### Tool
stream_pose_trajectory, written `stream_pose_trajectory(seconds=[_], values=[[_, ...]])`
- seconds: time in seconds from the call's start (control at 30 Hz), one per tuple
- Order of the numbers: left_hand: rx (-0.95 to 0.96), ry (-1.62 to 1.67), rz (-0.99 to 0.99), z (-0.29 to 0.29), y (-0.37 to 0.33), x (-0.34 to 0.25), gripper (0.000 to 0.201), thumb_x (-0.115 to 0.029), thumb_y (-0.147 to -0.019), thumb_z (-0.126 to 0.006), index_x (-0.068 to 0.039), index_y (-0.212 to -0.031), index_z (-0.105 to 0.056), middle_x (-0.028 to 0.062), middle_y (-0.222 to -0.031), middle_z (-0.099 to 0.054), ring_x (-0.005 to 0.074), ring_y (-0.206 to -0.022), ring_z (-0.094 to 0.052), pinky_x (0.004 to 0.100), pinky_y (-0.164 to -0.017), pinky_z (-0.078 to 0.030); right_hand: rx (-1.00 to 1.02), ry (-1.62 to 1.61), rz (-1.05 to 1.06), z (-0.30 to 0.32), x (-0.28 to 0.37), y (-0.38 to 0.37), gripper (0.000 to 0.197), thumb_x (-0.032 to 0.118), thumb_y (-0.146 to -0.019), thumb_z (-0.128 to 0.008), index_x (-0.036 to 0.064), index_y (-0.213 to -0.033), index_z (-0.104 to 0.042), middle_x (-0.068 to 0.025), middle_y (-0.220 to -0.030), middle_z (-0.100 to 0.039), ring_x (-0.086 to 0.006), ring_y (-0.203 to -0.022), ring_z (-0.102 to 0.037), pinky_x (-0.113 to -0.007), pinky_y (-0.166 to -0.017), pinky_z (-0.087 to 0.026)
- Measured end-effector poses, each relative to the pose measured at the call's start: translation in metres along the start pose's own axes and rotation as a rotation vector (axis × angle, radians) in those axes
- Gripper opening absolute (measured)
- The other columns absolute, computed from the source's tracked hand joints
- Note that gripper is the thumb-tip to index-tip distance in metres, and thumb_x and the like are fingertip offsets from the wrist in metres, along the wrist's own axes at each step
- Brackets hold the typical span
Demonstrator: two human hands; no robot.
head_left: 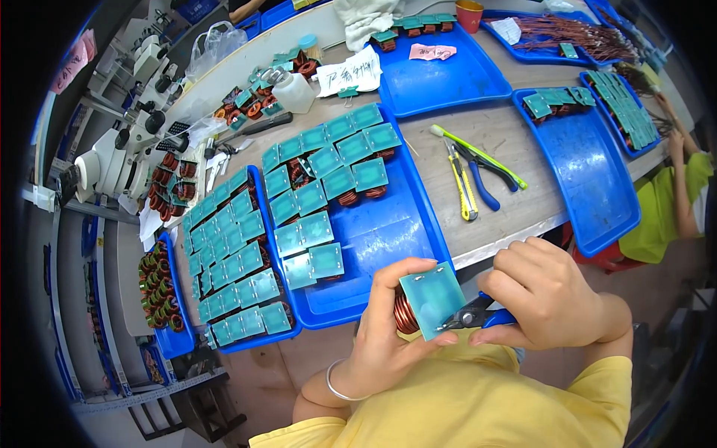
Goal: The recorder is assembling electronic coils by trimming wires and applying tape at a workbench.
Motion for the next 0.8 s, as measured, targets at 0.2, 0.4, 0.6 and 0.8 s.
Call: stream_pose_trajectory(seconds=[0.2,0.4,0.6,0.8], values=[[0.036,-0.140,-0.056,-0.003,-0.003,-0.009,0.077,-0.034,-0.064,-0.079,-0.003,-0.120,-0.035,0.0104,-0.114,-0.044,0.0183,-0.102,-0.050,0.0288,-0.086,-0.043,-0.002,-0.010,0.015,-0.001,-0.001,0.002,0.049,0.050,-0.071,-0.062,0.0016,-0.077,-0.052,-0.0084,-0.066,-0.041,-0.0243,-0.059,-0.045,-0.033,-0.055,-0.036],[0.077,-0.226,-0.098,-0.006,-0.006,-0.016,0.076,-0.033,-0.064,-0.078,-0.003,-0.120,-0.038,0.0099,-0.115,-0.044,0.0178,-0.101,-0.050,0.0283,-0.086,-0.042,0.018,-0.018,0.022,-0.002,0.000,0.003,0.048,0.048,-0.072,-0.062,0.0021,-0.075,-0.050,-0.0082,-0.065,-0.039,-0.0242,-0.058,-0.043,-0.033,-0.054,-0.035],[0.081,-0.226,-0.047,-0.009,-0.008,-0.021,0.067,-0.010,-0.064,-0.078,0.000,-0.119,-0.041,0.0147,-0.106,-0.050,0.0273,-0.091,-0.054,0.0322,-0.078,-0.045,0.029,-0.034,0.034,-0.008,-0.001,0.008,0.049,0.048,-0.071,-0.062,0.0015,-0.075,-0.049,-0.0080,-0.064,-0.040,-0.0242,-0.057,-0.044,-0.033,-0.053,-0.035],[0.161,-0.306,-0.053,-0.017,-0.015,-0.023,0.065,-0.002,-0.062,-0.075,0.001,-0.118,-0.042,0.0161,-0.105,-0.050,0.0314,-0.089,-0.053,0.0328,-0.077,-0.045,-0.069,-0.089,0.050,-0.020,-0.010,0.023,0.051,0.049,-0.072,-0.062,0.0003,-0.075,-0.049,-0.0091,-0.063,-0.043,-0.0254,-0.053,-0.045,-0.033,-0.049,-0.038]])
Point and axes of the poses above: each hand's wrist, its own y-axis away from the middle knuckle, its own z-axis out of the back of the hand, x = y × z, the point moved 10 cm from there along -y, towards the middle knuckle
